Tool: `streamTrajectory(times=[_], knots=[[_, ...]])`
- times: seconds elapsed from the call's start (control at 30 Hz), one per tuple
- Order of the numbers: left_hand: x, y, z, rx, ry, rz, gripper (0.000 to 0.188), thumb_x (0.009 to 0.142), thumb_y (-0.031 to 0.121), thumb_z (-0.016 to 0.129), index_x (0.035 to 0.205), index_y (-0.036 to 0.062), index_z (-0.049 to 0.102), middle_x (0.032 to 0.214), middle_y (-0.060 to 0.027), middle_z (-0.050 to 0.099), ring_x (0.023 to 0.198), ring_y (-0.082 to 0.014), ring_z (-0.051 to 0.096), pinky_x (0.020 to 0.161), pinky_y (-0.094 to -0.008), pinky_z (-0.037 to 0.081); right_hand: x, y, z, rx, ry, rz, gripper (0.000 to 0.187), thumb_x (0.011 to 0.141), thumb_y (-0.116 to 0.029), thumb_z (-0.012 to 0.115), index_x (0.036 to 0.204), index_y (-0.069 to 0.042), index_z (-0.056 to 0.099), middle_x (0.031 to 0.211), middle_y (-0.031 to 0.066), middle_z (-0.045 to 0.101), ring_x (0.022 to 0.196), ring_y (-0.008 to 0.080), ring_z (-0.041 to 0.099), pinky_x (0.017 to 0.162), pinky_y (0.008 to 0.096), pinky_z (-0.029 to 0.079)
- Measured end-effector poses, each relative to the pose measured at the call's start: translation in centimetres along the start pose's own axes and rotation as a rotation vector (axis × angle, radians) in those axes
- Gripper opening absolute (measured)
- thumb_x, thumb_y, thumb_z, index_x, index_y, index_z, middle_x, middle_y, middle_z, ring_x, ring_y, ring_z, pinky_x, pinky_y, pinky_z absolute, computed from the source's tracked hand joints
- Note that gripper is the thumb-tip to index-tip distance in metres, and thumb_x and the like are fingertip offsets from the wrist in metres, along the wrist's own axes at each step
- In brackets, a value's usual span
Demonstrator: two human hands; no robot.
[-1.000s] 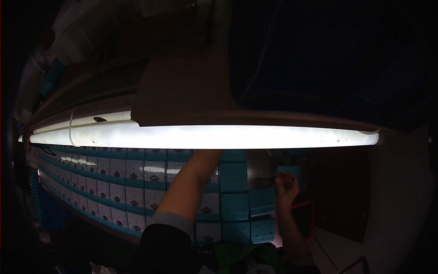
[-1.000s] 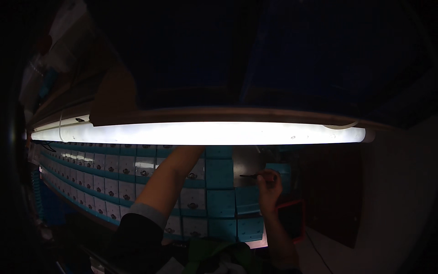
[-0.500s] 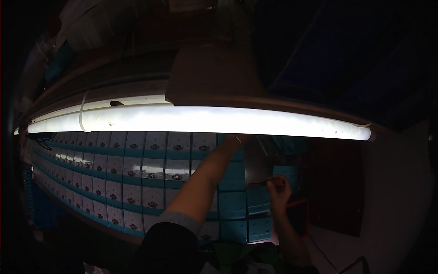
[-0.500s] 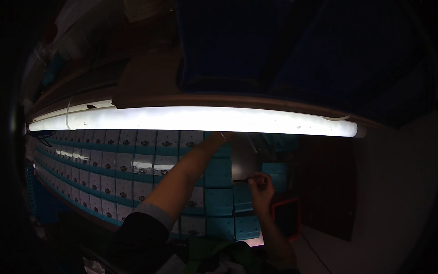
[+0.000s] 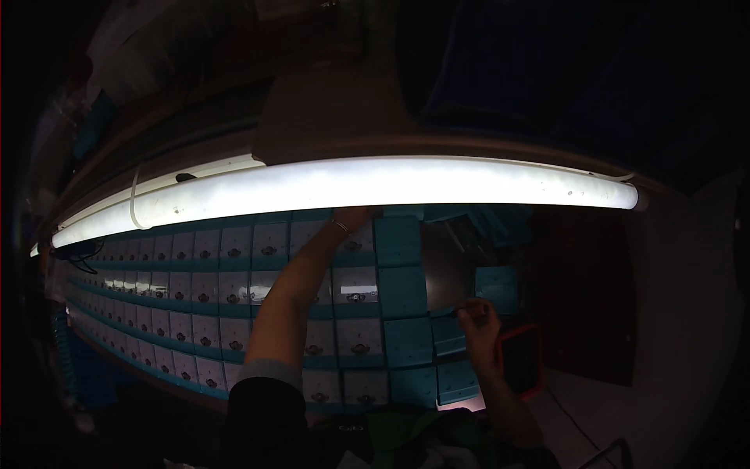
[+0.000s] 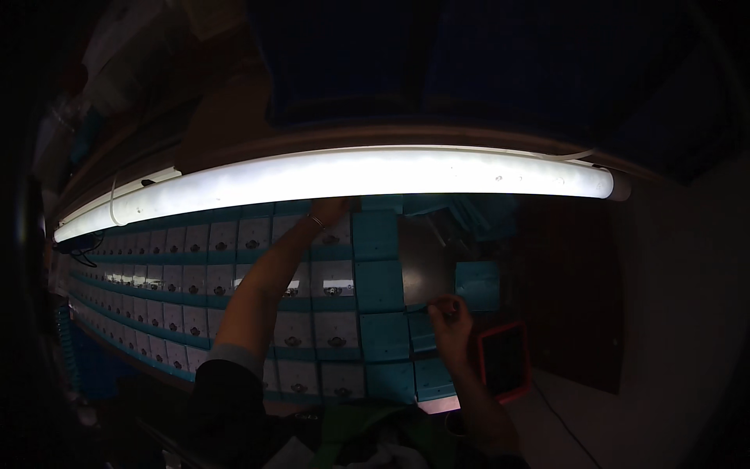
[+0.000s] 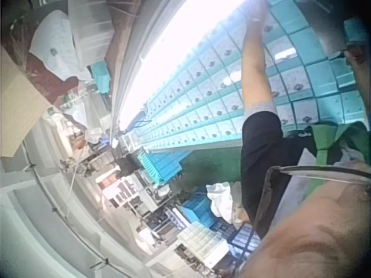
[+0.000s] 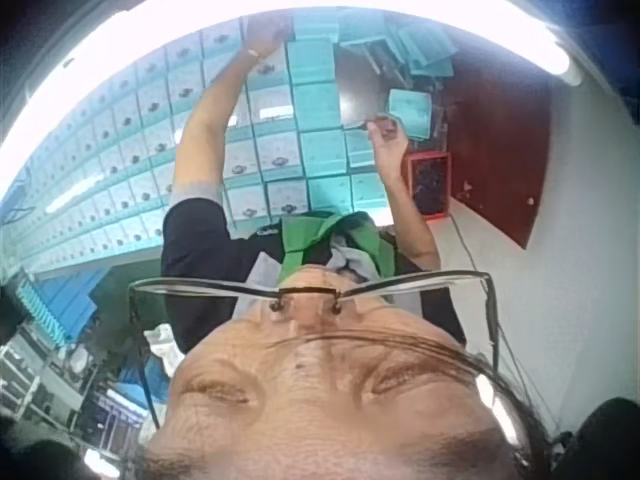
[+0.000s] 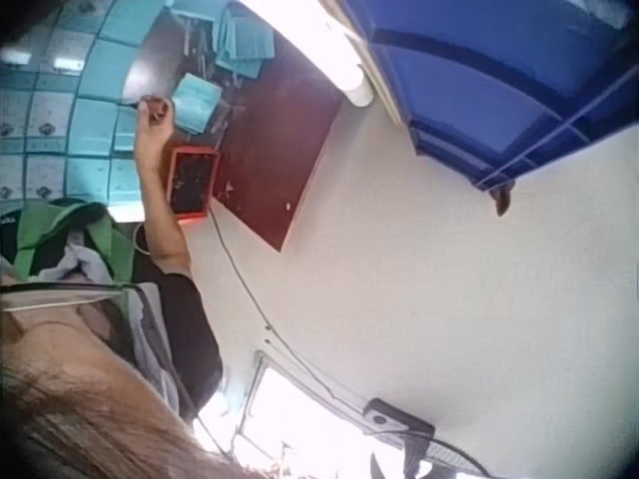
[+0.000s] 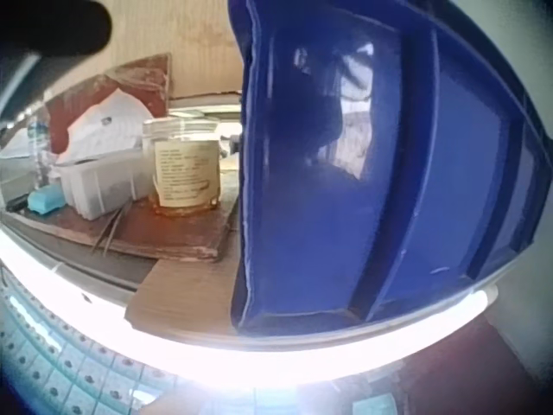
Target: The person assembles teal-colored electrical meters on a workbench. They pick up a meter unit, use a screwdriver to tighten a screw on the front face, and then place the unit into a stack of completed meters. The process is repeated for multiple units.
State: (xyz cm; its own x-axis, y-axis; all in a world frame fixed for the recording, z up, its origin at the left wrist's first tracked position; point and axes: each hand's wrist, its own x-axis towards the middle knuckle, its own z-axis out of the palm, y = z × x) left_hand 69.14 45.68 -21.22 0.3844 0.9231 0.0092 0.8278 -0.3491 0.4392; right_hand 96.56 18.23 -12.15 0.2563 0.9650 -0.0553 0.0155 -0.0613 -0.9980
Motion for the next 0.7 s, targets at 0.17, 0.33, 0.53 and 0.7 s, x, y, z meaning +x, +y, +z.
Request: streamTrajectory(times=[0.17, 0.33, 0.53, 0.7], knots=[[-0.1, -3.3, -4.1, 0.239, -0.067, -0.110, 0.046, 0.077, 0.030, 0.066, 0.115, 0.0058, 0.055, 0.107, -0.0193, 0.061, 0.100, -0.0346, 0.060, 0.087, -0.0454, 0.048, -0.3, -0.2, 0.9, -0.034, -0.034, 0.009, 0.023, 0.084, 0.000, 0.064, 0.104, 0.000, 0.056, 0.097, 0.0077, 0.065, 0.094, 0.0138, 0.061, 0.085, 0.0291, 0.048], [1.5, -4.0, -5.6, 0.351, -0.149, -0.125, 0.051, 0.074, 0.029, 0.069, 0.116, 0.0054, 0.054, 0.108, -0.0194, 0.060, 0.101, -0.0349, 0.059, 0.088, -0.0454, 0.048, -0.4, -1.5, 1.5, -0.099, -0.038, -0.056, 0.023, 0.083, 0.001, 0.064, 0.105, -0.001, 0.056, 0.098, 0.0076, 0.065, 0.094, 0.0140, 0.061, 0.084, 0.0294, 0.048], [0.4, -1.9, -5.5, 0.453, -0.082, -0.047, 0.056, 0.070, 0.029, 0.071, 0.117, 0.0049, 0.053, 0.108, -0.0196, 0.060, 0.101, -0.0353, 0.059, 0.088, -0.0453, 0.047, -0.7, -1.8, 1.1, -0.101, -0.034, -0.148, 0.026, 0.084, 0.002, 0.063, 0.108, -0.001, 0.055, 0.100, 0.0085, 0.065, 0.093, 0.0138, 0.061, 0.082, 0.0275, 0.049], [-3.8, -0.5, -6.6, 0.040, 0.426, -0.034, 0.085, 0.057, 0.024, 0.079, 0.130, 0.0015, 0.041, 0.121, -0.0243, 0.048, 0.114, -0.0408, 0.046, 0.097, -0.0474, 0.040, -1.3, -2.6, 0.4, -0.030, 0.069, -0.179, 0.027, 0.085, 0.002, 0.062, 0.110, 0.000, 0.053, 0.101, 0.0094, 0.065, 0.095, 0.0139, 0.061, 0.085, 0.0275, 0.048]])
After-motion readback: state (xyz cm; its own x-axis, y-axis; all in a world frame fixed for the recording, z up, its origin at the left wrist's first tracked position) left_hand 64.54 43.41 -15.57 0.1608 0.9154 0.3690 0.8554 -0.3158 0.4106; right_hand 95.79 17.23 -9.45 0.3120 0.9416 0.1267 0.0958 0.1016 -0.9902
